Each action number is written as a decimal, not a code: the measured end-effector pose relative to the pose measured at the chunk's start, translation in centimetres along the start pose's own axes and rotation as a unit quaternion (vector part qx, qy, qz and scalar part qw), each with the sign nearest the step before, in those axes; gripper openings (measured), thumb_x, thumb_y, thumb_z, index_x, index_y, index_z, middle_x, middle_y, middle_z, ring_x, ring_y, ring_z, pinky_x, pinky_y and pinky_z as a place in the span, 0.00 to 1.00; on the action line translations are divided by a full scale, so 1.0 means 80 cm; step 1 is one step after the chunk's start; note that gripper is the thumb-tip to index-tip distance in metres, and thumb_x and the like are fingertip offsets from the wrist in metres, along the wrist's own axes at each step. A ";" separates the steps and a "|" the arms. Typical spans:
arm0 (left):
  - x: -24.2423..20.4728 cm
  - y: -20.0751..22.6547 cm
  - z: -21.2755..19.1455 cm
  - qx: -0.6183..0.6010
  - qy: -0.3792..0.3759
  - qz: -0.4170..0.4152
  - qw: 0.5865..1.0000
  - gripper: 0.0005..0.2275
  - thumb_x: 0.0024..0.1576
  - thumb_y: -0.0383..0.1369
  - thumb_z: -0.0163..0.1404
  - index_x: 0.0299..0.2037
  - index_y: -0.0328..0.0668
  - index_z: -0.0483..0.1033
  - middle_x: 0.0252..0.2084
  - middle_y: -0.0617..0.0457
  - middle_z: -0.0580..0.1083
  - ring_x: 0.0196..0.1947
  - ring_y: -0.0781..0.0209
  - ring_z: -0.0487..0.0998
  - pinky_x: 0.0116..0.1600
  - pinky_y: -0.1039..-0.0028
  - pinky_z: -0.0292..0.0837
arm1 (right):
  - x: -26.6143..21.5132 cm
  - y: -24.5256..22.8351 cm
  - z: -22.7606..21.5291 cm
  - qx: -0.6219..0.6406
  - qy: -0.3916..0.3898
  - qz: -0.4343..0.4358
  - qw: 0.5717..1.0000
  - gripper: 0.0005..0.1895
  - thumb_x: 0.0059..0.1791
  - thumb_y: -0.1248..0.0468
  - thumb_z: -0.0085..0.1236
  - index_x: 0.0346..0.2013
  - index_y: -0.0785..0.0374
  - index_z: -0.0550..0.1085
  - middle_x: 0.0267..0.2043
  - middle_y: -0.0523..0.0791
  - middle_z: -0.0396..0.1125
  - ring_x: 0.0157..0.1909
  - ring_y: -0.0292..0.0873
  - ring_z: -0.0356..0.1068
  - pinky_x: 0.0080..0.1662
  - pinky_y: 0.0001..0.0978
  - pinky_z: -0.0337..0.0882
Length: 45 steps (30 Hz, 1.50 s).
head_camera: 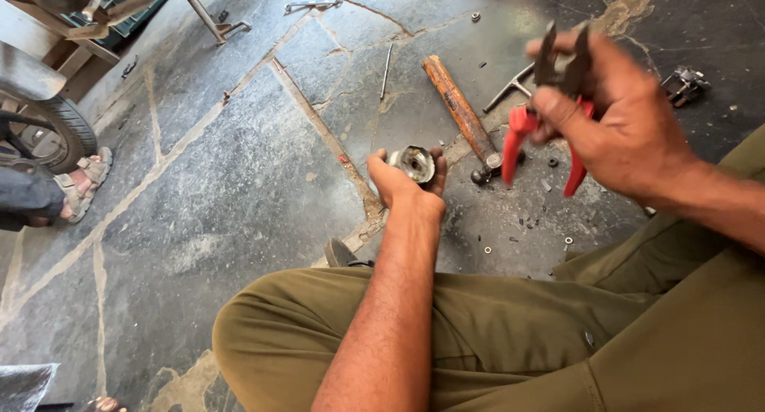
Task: The person sits on the floor and uses a hammer and punch to tap a cylindrical metal part, then uses pliers to grip and adjust the part. The person repeatedly switches between hammering and gripping actions while inspecting the part.
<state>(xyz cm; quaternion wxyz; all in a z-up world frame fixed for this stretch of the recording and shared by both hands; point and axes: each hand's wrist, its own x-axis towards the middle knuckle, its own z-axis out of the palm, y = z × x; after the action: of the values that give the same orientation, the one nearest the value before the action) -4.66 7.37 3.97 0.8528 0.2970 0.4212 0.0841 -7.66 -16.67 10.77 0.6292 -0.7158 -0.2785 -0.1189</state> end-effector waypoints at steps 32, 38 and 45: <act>-0.005 0.019 0.009 -0.047 0.032 0.009 0.998 0.23 0.57 0.49 0.41 0.45 0.33 0.71 0.32 0.42 0.78 0.28 0.49 0.82 0.31 0.65 0.80 | -0.028 0.014 0.032 -0.132 -0.045 -0.053 0.989 0.17 0.57 0.55 0.50 0.35 0.68 0.70 0.36 0.47 0.64 0.30 0.37 0.69 0.30 0.29 0.68; -0.007 0.020 0.010 -0.050 0.024 0.009 0.998 0.22 0.56 0.49 0.40 0.45 0.34 0.71 0.31 0.42 0.77 0.28 0.48 0.81 0.31 0.65 0.80 | -0.021 -0.002 0.037 -0.165 -0.032 -0.030 0.985 0.16 0.58 0.58 0.49 0.40 0.71 0.74 0.39 0.48 0.66 0.32 0.41 0.71 0.31 0.30 0.71; 0.002 0.018 0.004 -0.049 0.011 0.003 0.999 0.23 0.56 0.51 0.40 0.44 0.35 0.72 0.30 0.44 0.77 0.27 0.49 0.82 0.31 0.65 0.80 | -0.042 0.020 0.039 -0.161 -0.037 0.031 0.986 0.16 0.53 0.59 0.55 0.44 0.72 0.77 0.44 0.48 0.67 0.28 0.38 0.73 0.26 0.29 0.73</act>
<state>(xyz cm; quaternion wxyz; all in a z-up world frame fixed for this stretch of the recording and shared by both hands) -4.11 8.49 4.85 0.8615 0.2551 0.4247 0.1109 -10.08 -14.54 7.13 0.4985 -0.8197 -0.2570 -0.1161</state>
